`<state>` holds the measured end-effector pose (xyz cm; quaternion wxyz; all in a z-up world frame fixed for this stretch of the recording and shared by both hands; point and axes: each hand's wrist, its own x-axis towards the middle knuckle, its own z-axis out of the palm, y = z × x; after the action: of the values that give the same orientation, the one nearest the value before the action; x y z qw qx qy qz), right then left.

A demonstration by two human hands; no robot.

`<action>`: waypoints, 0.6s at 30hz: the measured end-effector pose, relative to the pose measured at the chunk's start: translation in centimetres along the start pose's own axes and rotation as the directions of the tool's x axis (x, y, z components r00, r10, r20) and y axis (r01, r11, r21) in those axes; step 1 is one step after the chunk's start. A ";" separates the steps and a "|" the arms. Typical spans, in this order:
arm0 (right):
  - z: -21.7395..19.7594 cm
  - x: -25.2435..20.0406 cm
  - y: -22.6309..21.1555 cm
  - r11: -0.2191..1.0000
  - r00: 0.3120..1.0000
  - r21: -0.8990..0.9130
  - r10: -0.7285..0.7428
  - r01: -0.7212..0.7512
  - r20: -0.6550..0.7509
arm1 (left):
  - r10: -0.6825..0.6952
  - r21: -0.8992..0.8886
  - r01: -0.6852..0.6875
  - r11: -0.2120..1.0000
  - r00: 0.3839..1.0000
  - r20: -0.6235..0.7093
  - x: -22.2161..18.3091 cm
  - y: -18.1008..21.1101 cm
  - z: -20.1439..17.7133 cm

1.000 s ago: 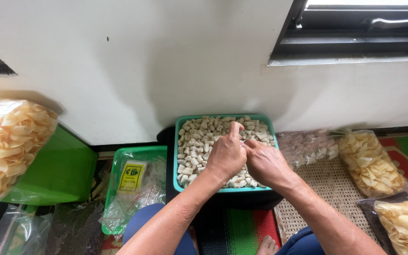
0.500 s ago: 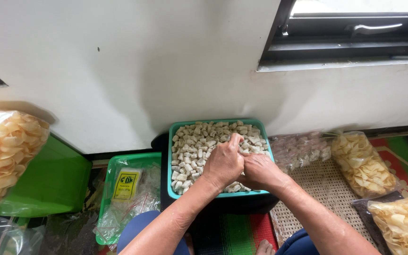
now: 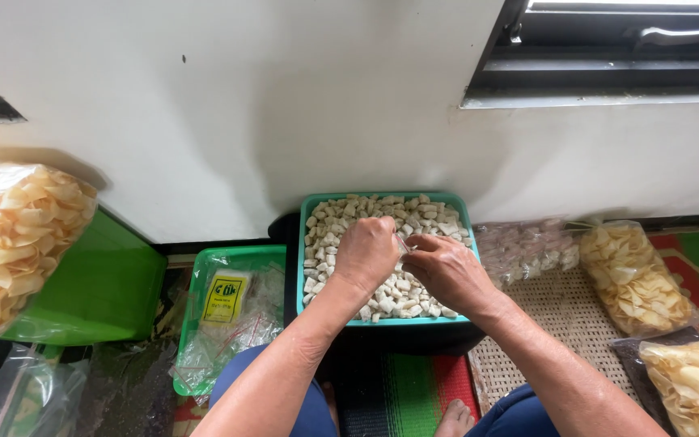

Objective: The person sits on a mat and repeatedly scoops small white food pieces from a green tray into small clear plastic bags. After filling each bag, they tie it shut and place it on the floor beside them. The process is repeated multiple times.

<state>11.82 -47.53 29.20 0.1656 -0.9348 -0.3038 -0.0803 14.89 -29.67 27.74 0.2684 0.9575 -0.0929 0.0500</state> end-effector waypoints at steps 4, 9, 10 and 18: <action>0.8 0.2 0.7 0.996 0.993 -0.039 -0.087 0.084 -0.082 | -0.034 -0.096 0.031 0.995 0.999 -0.029 -0.2 0.6 -0.9; 1.4 0.4 2.4 0.989 0.953 0.062 -0.111 0.133 -0.282 | -0.147 -0.235 0.127 0.964 0.987 -0.067 0.3 0.5 -1.1; 0.8 0.4 2.0 0.989 0.954 0.064 -0.110 0.132 -0.277 | -0.150 -0.236 0.132 0.963 0.987 -0.064 0.2 0.5 -1.3; 1.8 0.3 3.7 0.923 0.930 0.131 0.348 -0.362 0.120 | -0.204 -0.289 0.166 0.943 0.973 -0.105 0.7 -0.4 -1.8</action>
<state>14.31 -49.52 26.61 0.2331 -0.9618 -0.1420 0.0184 15.54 -28.46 29.14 0.4093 0.9093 0.0097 0.0751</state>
